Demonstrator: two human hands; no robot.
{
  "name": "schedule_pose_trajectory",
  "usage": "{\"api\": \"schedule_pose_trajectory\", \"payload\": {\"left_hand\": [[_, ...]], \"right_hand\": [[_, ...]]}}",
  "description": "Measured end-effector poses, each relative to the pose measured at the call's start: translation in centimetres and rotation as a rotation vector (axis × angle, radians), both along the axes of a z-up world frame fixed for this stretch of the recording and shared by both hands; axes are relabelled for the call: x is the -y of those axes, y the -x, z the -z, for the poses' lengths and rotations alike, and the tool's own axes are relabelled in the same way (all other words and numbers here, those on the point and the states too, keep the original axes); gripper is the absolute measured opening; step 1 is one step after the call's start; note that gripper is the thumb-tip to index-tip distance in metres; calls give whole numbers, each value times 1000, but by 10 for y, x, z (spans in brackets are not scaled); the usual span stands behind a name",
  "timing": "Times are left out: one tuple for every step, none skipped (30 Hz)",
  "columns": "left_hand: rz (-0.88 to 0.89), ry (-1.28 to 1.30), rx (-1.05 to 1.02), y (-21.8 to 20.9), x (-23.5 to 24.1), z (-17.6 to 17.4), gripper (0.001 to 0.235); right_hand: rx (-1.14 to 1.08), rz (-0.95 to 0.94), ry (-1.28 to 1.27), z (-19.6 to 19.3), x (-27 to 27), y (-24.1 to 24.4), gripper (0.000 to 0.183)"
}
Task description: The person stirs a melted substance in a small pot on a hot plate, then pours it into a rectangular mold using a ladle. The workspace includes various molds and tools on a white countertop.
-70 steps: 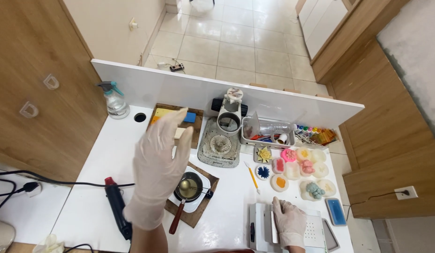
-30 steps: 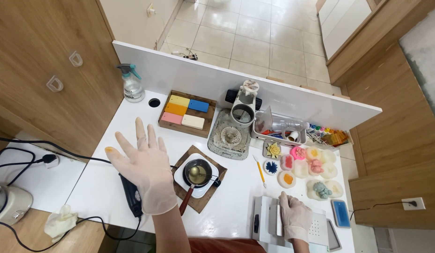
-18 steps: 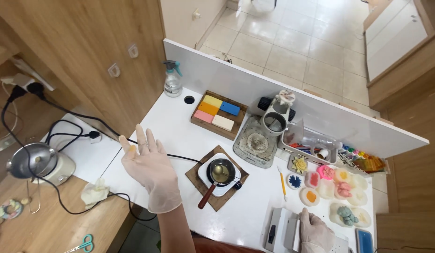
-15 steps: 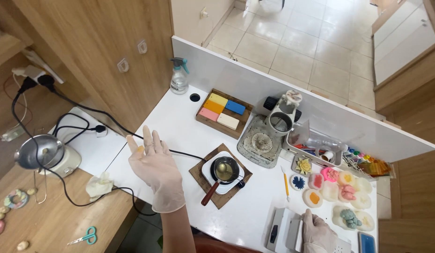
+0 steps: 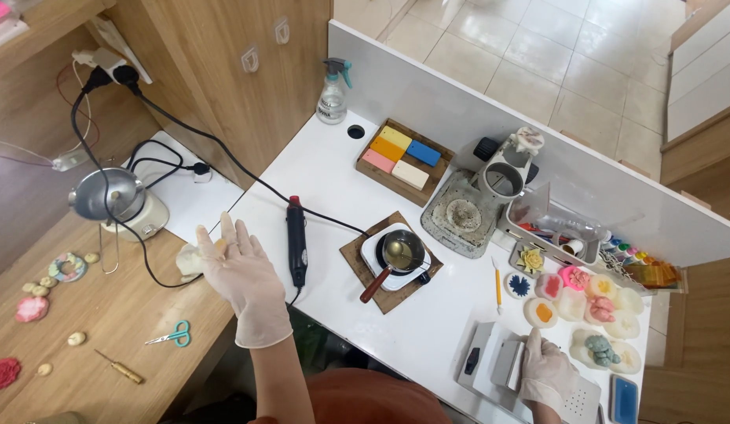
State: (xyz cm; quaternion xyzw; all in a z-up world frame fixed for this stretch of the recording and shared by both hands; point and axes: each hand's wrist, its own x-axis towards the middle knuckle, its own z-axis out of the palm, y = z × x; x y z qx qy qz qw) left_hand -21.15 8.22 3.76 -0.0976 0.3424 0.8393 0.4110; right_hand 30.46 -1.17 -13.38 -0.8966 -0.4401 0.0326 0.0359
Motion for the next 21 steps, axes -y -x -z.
{"api": "schedule_pose_trajectory", "payload": {"left_hand": [[-1, 3, -1, 6, 3, 12, 61], [-13, -28, -21, 11, 4, 23, 62], [-25, -58, -41, 15, 5, 34, 63], [-22, -59, -39, 15, 7, 27, 63], [-22, -34, -34, 13, 9, 20, 62], [-19, -10, -30, 13, 11, 12, 60], [-14, -10, -30, 14, 11, 19, 60], [-24, -57, -8, 14, 10, 25, 61], [-35, -105, 14, 15, 10, 32, 62], [-27, -105, 16, 14, 10, 32, 62], [-19, -107, 20, 13, 10, 31, 62], [-11, -111, 25, 13, 9, 31, 62], [-4, -112, 28, 11, 9, 31, 62], [-9, -123, 25, 10, 9, 31, 64], [-14, -133, 21, 9, 9, 30, 65], [-11, -134, 22, 9, 10, 29, 65], [-4, -135, 23, 9, 10, 28, 65], [2, -136, 25, 8, 10, 26, 65], [6, -137, 26, 8, 11, 28, 65], [0, -144, 24, 8, 11, 30, 66], [-5, -151, 21, 8, 11, 31, 67]], "right_hand": [[-1, -1, 3, -3, 0, 3, 65], [-16, -1, 4, -6, -1, 5, 66], [-32, -1, 5, -10, -2, 8, 66], [-30, 1, 4, -6, -2, 4, 66], [-16, -17, -11, -3, -1, 1, 67], [-3, -32, -25, 1, 0, -2, 68], [-3, -27, -26, 3, 0, -3, 68], [4, -39, -44, 5, 0, -3, 68], [11, -50, -62, 7, 1, -4, 68], [13, -42, -62, 3, 1, -1, 68], [7, -41, -59, -2, 0, 2, 68], [2, -41, -56, -6, -1, 5, 68], [4, -34, -58, -7, 0, 4, 68], [-3, -32, -54, -7, -1, 4, 68], [-11, -31, -50, -7, -1, 4, 68], [-11, -27, -51, -8, -1, 5, 68], [-19, -30, -50, -9, -1, 6, 67], [-28, -33, -49, -10, -1, 7, 66], [-26, -29, -51, -10, 0, 7, 66], [-42, -35, -57, -10, 0, 8, 65], [-58, -40, -63, -10, 0, 8, 64]]}}
